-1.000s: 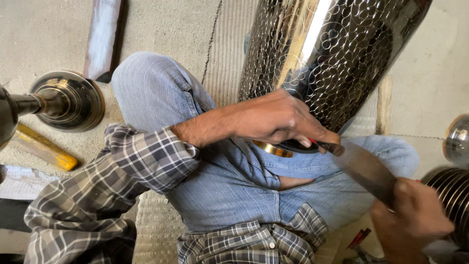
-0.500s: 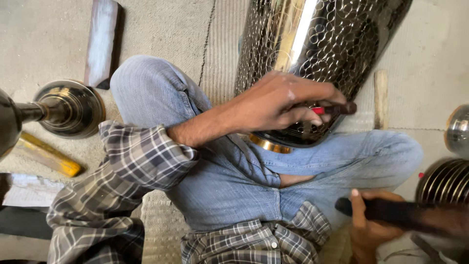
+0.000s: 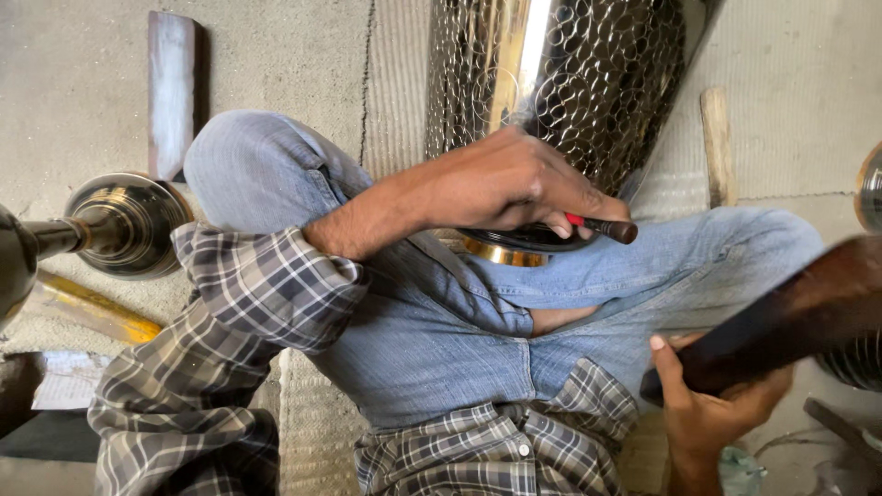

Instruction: The person sits cross-legged on the floor and uses a hammer and a small punch to create a textured pattern on a large metal vase. They repeatedly strike the punch against the vase surface to form a decorative design.

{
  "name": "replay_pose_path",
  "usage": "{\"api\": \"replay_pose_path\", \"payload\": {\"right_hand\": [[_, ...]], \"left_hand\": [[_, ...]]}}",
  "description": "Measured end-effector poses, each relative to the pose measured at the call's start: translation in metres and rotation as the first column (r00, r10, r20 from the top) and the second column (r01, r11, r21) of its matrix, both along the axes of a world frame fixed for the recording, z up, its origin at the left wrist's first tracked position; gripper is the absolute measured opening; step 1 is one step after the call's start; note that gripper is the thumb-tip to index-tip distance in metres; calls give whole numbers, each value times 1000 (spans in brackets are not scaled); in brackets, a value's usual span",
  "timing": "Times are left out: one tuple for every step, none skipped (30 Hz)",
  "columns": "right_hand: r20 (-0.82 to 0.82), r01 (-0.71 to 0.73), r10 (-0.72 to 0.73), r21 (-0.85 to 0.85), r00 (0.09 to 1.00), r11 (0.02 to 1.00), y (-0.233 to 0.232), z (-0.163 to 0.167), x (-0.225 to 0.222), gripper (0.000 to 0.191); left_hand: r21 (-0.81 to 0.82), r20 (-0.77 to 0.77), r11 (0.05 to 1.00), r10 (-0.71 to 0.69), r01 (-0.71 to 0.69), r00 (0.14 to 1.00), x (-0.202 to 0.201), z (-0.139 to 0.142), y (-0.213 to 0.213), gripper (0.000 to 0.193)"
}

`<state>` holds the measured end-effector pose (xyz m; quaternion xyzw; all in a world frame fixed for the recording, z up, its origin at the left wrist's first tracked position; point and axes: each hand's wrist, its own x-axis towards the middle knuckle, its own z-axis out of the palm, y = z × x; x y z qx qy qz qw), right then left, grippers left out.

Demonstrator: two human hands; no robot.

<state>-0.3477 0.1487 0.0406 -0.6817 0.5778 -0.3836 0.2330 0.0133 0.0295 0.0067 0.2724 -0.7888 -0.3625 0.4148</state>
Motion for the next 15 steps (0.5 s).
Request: {"api": "replay_pose_path", "payload": {"right_hand": [[26, -38, 39, -53, 999, 998, 1, 1, -1, 94], [51, -76, 81, -108, 995, 991, 1, 2, -2, 97], [67, -102, 112, -131, 991, 986, 2, 4, -4, 96], [81, -129, 143, -154, 986, 980, 2, 5, -4, 96], [87, -145, 159, -147, 983, 978, 2, 8, -6, 90], [28, -130, 135, -146, 990, 981, 0, 8, -6, 86], [-32, -114, 111, -145, 993, 983, -2, 10, -6, 81], [-157, -67, 43, -156, 987, 985, -6, 9, -6, 80], [-307, -102, 35, -207, 951, 973, -10, 8, -6, 83], [-445, -140, 10, -261, 896, 955, -14, 6, -5, 86], [-601, -273, 28, -319, 798, 908, -20, 6, -6, 93], [-740, -407, 24, -343, 673, 846, -24, 4, -5, 100], [-610, -363, 77, -361, 788, 859, -27, 2, -5, 95], [-460, -322, 128, -371, 878, 871, -29, 0, -5, 90], [-473, -325, 131, -356, 871, 876, -30, 0, -6, 86]], "left_hand": [[-60, -21, 998, -1, 0, 1000, 0, 1, -1, 32], [-73, -21, 997, -6, 5, 1000, 0, 2, -3, 33], [-86, -20, 996, -10, 8, 1000, -1, 3, -4, 34], [-98, -19, 995, -14, 12, 1000, -1, 4, -5, 35], [-64, -28, 998, -28, 26, 999, -1, 5, -4, 34], [-29, -38, 999, -42, 41, 998, 0, 6, -4, 34], [6, -48, 998, -57, 58, 997, 0, 7, -3, 33], [39, -17, 997, -62, 63, 998, 0, 8, -2, 32], [71, 13, 995, -69, 68, 998, 1, 9, -1, 31], [101, 43, 992, -76, 71, 996, 2, 9, 0, 30], [106, 69, 992, -70, 62, 995, 3, 9, 1, 28], [112, 94, 992, -64, 54, 994, 4, 8, 2, 27], [116, 120, 992, -62, 48, 991, 5, 7, 3, 26], [23, 59, 999, -26, 25, 998, 5, 5, 3, 28], [-62, -8, 998, 6, -7, 1000, 3, 3, 4, 31]]}}
